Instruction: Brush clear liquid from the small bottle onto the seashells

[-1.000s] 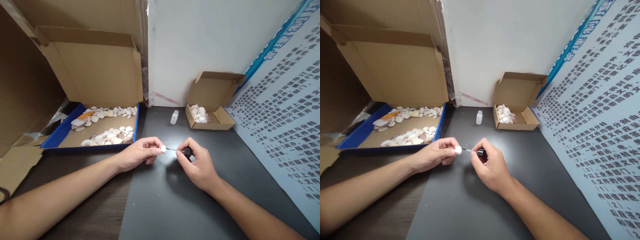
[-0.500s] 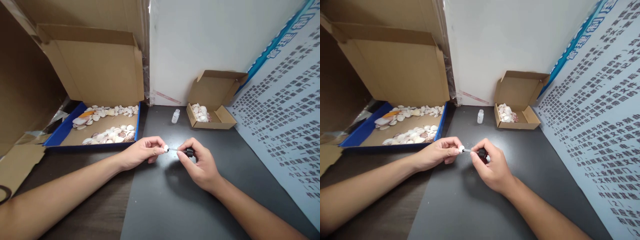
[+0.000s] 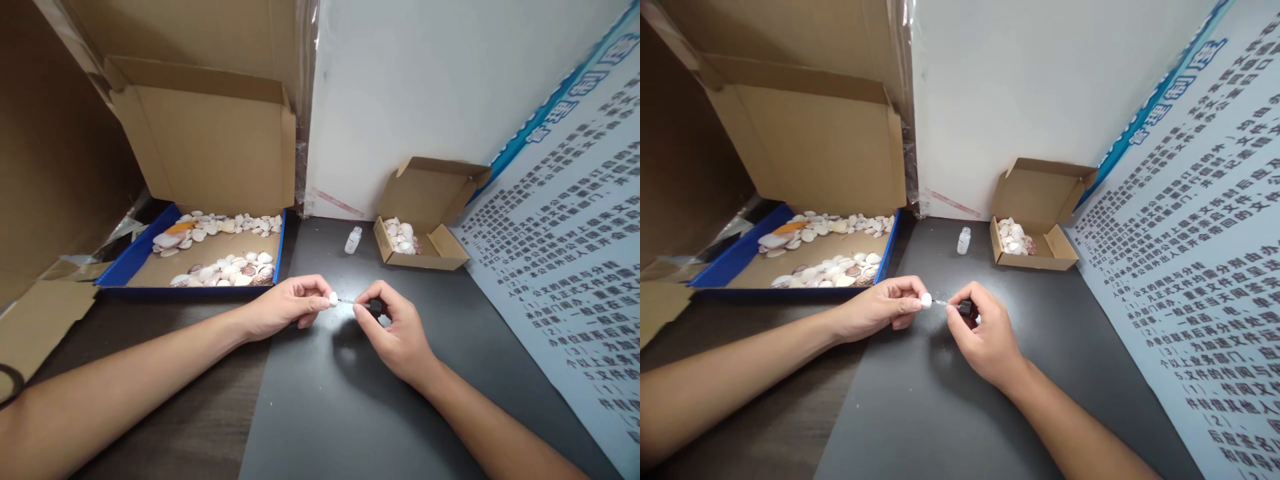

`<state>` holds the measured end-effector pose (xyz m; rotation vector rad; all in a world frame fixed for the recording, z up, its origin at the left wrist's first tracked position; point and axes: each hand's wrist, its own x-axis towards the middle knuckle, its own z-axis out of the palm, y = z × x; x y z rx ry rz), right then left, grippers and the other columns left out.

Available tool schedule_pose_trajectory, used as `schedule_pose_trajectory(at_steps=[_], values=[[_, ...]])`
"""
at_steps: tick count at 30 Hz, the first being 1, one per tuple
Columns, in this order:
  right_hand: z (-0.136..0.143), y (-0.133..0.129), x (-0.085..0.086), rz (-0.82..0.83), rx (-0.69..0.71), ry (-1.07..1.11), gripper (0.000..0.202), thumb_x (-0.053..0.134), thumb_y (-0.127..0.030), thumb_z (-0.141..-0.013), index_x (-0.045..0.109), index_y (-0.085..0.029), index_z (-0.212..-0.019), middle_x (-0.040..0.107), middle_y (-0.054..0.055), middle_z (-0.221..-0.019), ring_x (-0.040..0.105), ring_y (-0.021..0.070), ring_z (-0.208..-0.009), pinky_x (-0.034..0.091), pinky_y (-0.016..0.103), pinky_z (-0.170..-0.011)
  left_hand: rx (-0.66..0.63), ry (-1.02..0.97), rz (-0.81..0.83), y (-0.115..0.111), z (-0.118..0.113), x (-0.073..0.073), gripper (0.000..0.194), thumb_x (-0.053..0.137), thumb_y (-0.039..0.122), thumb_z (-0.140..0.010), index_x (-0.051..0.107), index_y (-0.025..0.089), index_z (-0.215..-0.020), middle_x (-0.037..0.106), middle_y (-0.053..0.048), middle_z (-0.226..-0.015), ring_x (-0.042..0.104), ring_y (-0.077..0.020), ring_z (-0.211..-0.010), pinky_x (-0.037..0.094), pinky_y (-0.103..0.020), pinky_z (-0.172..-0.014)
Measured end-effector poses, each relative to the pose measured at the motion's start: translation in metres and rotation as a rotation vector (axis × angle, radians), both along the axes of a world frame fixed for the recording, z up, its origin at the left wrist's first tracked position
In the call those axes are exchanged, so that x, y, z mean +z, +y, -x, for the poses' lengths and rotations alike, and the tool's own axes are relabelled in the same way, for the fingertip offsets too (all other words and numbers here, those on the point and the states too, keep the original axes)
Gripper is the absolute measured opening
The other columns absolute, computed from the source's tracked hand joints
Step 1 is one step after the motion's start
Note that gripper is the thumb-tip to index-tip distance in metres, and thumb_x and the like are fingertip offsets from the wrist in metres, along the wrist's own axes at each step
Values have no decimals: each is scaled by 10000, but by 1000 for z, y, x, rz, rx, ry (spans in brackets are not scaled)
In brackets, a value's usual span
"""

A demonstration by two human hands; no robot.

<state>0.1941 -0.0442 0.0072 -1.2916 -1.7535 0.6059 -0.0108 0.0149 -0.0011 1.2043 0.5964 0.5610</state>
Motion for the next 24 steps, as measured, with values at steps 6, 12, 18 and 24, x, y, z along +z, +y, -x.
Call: schedule_pose_trajectory(at_steps=[6,12,18,24], values=[[1,-5,3,-61,40,58,74,578,-175,-845,547,-210,-788,555,-15,-693,499,133,-582,412,251,-529,28,23,-33,-2,-1,-2,219,700,376,-835,597,185,-863,425,83,-520,385,-77,-487,267,-220,-508],[1,-7,3,-49,81,143,72,585,-198,-845,554,-213,-782,556,-21,-670,500,131,-567,416,244,-503,24,29,-37,-1,-1,-5,228,699,384,-836,595,184,-872,429,84,-502,371,-79,-477,284,-224,-515],[2,-5,3,-53,53,165,63,583,-219,-851,556,-216,-794,554,-19,-659,517,139,-581,430,249,-519,30,-10,11,0,-1,-4,264,736,400,-796,603,179,-852,432,81,-494,359,-76,-471,287,-221,-505],[2,-1,1,-21,-13,87,70,585,-204,-826,551,-210,-765,561,-26,-648,502,126,-549,416,239,-517,76,-39,61,-4,-4,2,279,780,382,-746,605,179,-824,413,91,-476,332,-65,-451,268,-210,-482]])
